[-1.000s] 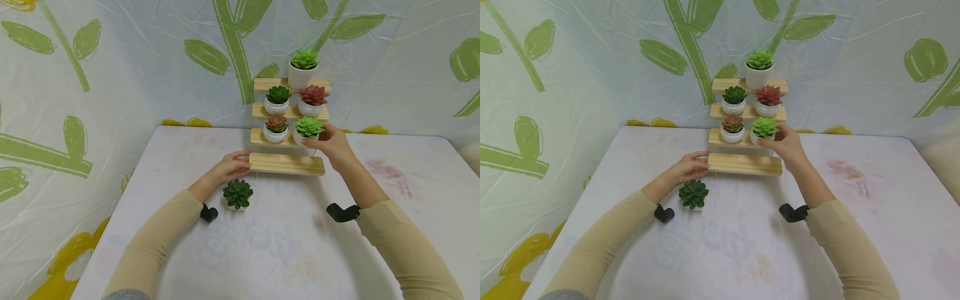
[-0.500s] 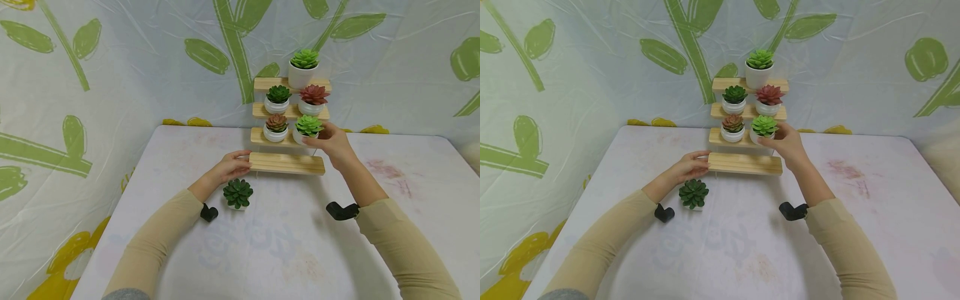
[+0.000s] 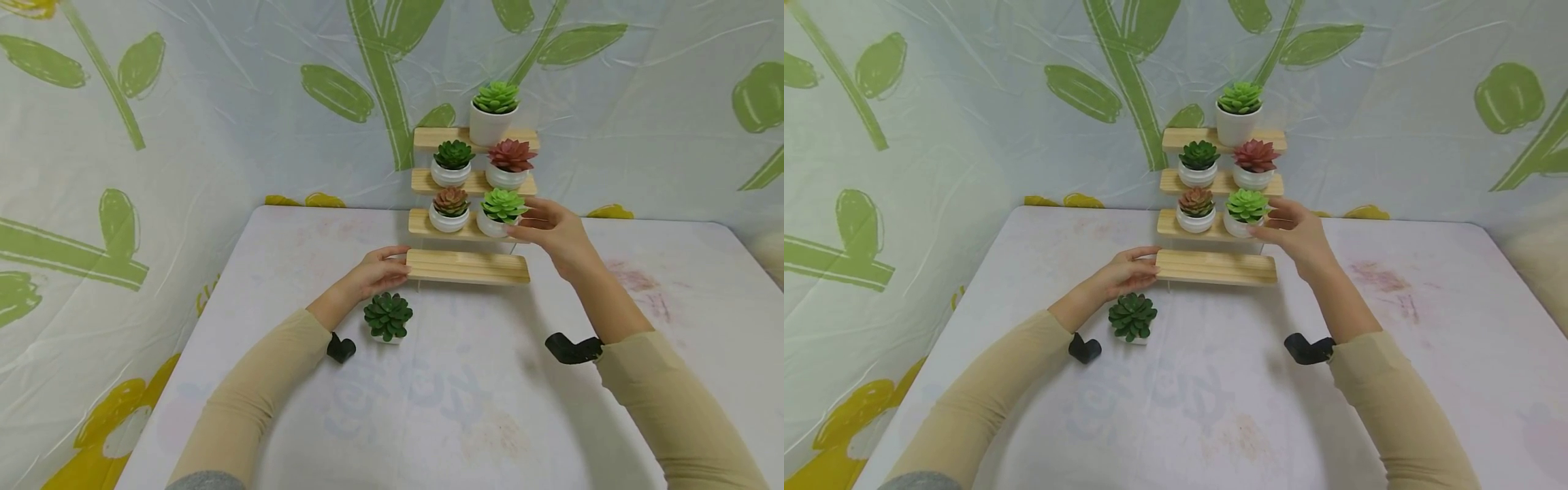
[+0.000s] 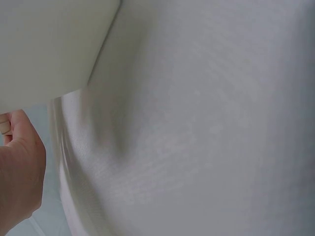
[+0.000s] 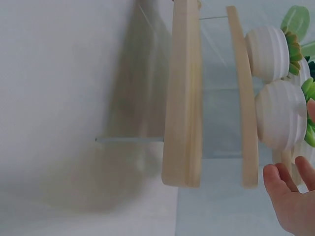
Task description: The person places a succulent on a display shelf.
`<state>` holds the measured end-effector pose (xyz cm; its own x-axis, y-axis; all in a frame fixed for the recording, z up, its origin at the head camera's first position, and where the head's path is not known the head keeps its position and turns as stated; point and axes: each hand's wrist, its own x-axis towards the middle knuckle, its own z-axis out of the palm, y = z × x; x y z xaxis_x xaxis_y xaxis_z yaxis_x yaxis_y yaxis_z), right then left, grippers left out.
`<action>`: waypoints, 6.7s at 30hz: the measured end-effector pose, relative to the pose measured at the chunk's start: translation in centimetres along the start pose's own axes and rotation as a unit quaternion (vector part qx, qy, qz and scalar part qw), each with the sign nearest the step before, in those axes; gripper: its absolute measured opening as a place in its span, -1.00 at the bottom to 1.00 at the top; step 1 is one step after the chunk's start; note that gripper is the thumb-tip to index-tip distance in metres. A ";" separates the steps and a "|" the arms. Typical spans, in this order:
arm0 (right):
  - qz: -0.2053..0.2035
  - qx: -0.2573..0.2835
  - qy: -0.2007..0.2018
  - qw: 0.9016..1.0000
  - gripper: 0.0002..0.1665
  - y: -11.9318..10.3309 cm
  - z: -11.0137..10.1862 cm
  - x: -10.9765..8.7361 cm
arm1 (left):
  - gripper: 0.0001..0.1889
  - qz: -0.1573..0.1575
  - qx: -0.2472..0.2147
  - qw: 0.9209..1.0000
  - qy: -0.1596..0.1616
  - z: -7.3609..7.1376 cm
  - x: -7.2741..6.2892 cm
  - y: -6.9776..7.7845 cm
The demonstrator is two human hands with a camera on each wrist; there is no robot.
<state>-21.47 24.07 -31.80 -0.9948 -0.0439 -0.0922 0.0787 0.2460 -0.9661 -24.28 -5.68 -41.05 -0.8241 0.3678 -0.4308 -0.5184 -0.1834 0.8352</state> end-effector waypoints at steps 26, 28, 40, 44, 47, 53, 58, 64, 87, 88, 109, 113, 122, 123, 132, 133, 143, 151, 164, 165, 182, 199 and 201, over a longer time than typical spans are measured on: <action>-0.029 0.110 -0.092 0.989 -0.47 4.0 0.1 -5.3 | -0.43 -0.001 0.001 1.000 0.010 0.2 -0.1 0.0; -0.032 0.093 -0.106 0.990 -0.46 4.2 0.7 -5.7 | -0.42 -0.001 0.000 1.000 0.007 0.2 -0.1 0.0; -0.038 0.008 -0.163 0.986 -0.30 5.6 3.7 -6.1 | -0.42 -0.001 -0.002 1.000 0.008 0.1 -0.2 0.0; -0.033 0.008 -0.189 0.981 -0.24 6.1 5.3 -5.9 | -0.41 -0.002 -0.004 1.000 0.007 0.1 -0.2 0.1; -0.025 0.015 -0.207 0.978 -0.21 6.4 6.5 -5.7 | -0.42 -0.003 -0.006 1.000 0.009 0.1 -0.2 0.1; -0.025 0.014 -0.230 0.973 -0.19 6.3 8.8 -5.3 | -0.42 -0.002 -0.011 1.000 0.011 0.2 0.0 0.0; -0.035 0.007 -0.262 0.965 -0.17 6.3 10.6 -5.1 | -0.42 0.002 -0.010 1.000 0.009 0.1 0.1 0.0; -0.041 -0.011 -0.284 0.958 -0.13 6.1 12.9 -4.9 | -0.43 0.007 -0.004 1.000 -0.001 0.0 -0.2 0.0; -0.022 0.005 -0.266 0.964 -0.33 6.0 15.6 -5.1 | -0.44 0.009 0.002 1.000 -0.003 0.1 -0.2 -0.1; -0.022 0.004 -0.264 0.964 -0.34 6.0 15.5 -5.1 | -0.44 0.009 0.003 1.000 -0.002 0.1 -0.2 -0.1; -0.007 0.009 -0.241 0.970 -0.27 5.2 12.7 -5.2 | -0.43 0.024 0.002 1.000 -0.010 -0.1 -0.2 -0.2; -0.009 0.014 -0.236 0.972 -0.26 4.9 12.1 -5.2 | -0.44 0.021 0.003 1.000 -0.005 0.0 -0.2 -0.2; -0.026 0.020 -0.226 0.974 -0.27 4.5 11.0 -5.0 | -0.43 0.010 0.011 1.000 0.006 0.0 0.0 -0.1; -0.026 0.019 -0.223 0.974 -0.28 4.5 10.9 -5.0 | -0.43 0.010 0.008 1.000 0.005 0.0 0.0 -0.1; -0.017 0.005 -0.198 0.980 -0.30 4.1 9.7 -4.8 | -0.43 0.008 0.014 1.000 0.005 0.0 0.0 -0.1; -0.016 0.005 -0.195 0.981 -0.30 4.1 9.5 -4.8 | -0.43 0.007 0.012 1.000 0.004 0.0 0.0 -0.1; -0.012 -0.020 -0.161 0.987 -0.31 3.2 7.6 -4.3 | -0.43 0.008 -0.008 1.000 0.007 -0.1 0.1 -0.2; -0.017 -0.018 -0.147 0.989 -0.26 2.9 6.2 -3.7 | -0.41 0.007 -0.014 1.000 0.008 0.0 0.0 -0.2; -0.003 0.003 -0.116 0.993 -0.26 3.4 5.2 -2.8 | -0.41 0.012 -0.015 1.000 0.005 0.0 0.0 -0.2; -0.004 0.005 -0.114 0.993 -0.27 3.4 5.2 -2.7 | -0.41 0.012 -0.015 1.000 0.004 0.0 0.0 -0.2; 0.021 0.042 -0.102 0.994 -0.22 3.4 4.7 -2.2 | -0.41 0.010 -0.014 1.000 -0.002 -0.1 0.0 -0.2; 0.030 0.061 -0.099 0.993 -0.12 3.9 3.9 -2.2 | -0.41 0.008 -0.014 1.000 0.003 0.1 0.0 -0.1; 0.030 0.060 -0.100 0.993 -0.08 3.9 3.8 -2.2 | -0.41 0.009 -0.013 1.000 0.003 0.1 0.0 -0.1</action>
<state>-18.74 21.48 -36.31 -0.9559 -0.2276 -0.1857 0.1571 0.1381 -0.9779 -24.19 -5.60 -41.06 -0.8342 0.3595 -0.4182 -0.5096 -0.2126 0.8338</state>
